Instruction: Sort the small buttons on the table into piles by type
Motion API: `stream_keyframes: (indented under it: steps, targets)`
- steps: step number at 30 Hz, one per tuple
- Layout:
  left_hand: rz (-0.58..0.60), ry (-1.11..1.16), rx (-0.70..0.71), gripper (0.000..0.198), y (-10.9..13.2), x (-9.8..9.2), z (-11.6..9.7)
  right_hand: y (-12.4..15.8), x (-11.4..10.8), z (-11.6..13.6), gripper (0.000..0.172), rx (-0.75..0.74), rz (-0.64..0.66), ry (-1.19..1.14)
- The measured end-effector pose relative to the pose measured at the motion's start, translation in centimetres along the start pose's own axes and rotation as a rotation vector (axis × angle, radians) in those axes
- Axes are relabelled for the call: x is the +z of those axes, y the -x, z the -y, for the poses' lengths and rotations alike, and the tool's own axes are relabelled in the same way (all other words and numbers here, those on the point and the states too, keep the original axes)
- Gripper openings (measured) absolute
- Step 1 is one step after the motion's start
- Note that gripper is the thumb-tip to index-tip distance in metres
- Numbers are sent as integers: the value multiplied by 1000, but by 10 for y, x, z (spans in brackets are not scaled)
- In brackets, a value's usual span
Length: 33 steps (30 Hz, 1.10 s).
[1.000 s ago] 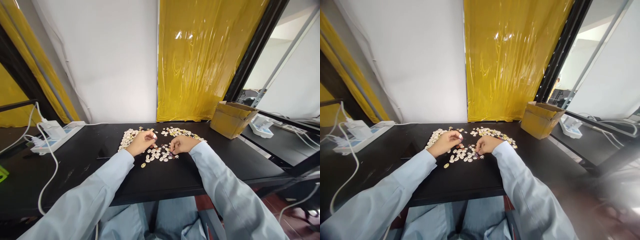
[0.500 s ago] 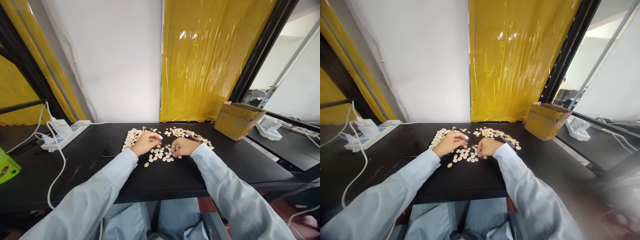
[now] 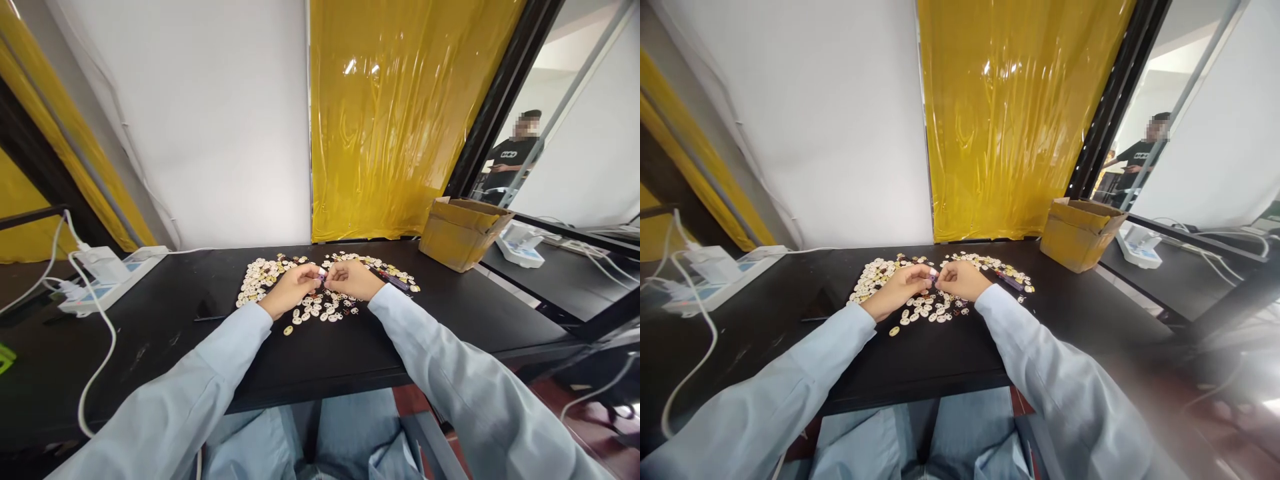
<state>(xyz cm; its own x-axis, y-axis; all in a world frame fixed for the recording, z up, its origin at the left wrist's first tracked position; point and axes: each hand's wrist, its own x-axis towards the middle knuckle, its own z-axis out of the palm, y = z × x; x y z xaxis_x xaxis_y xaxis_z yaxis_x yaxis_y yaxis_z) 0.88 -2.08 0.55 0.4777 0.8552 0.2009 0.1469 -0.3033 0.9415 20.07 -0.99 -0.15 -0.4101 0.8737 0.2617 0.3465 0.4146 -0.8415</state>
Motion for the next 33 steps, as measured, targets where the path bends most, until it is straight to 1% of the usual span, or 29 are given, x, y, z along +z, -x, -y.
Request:
stream_keyframes:
  steps: [4,8,10,14,18,21,24,28,31,33]
  targets:
    - [-52,-3,12,25,-1,-1,3,-1,8,-1,19,25,-47,-122]
    - [-127,-41,39,26,-1,-5,5,-1,9,7,21,104,-85,-219]
    - [-146,-42,43,26,-1,-6,6,-1,8,10,21,113,-111,-243]
    - [-141,-22,26,27,-2,-5,7,-1,9,10,19,90,-137,-213]
    - [-150,-13,7,25,-1,-3,7,-1,14,5,16,20,-151,-170]
    - [-152,33,-1,25,0,-4,7,-1,15,3,20,8,-138,-212]
    - [-130,75,-25,27,3,-5,5,-1,12,5,26,15,-98,-251]
    - [-107,58,-25,30,3,-5,-2,-2,8,7,33,16,-63,-315]
    - [-134,16,13,28,1,-10,-5,-5,7,6,35,9,-82,-331]
    - [-176,-38,26,25,-1,-17,-4,-6,4,5,35,17,-115,-288]
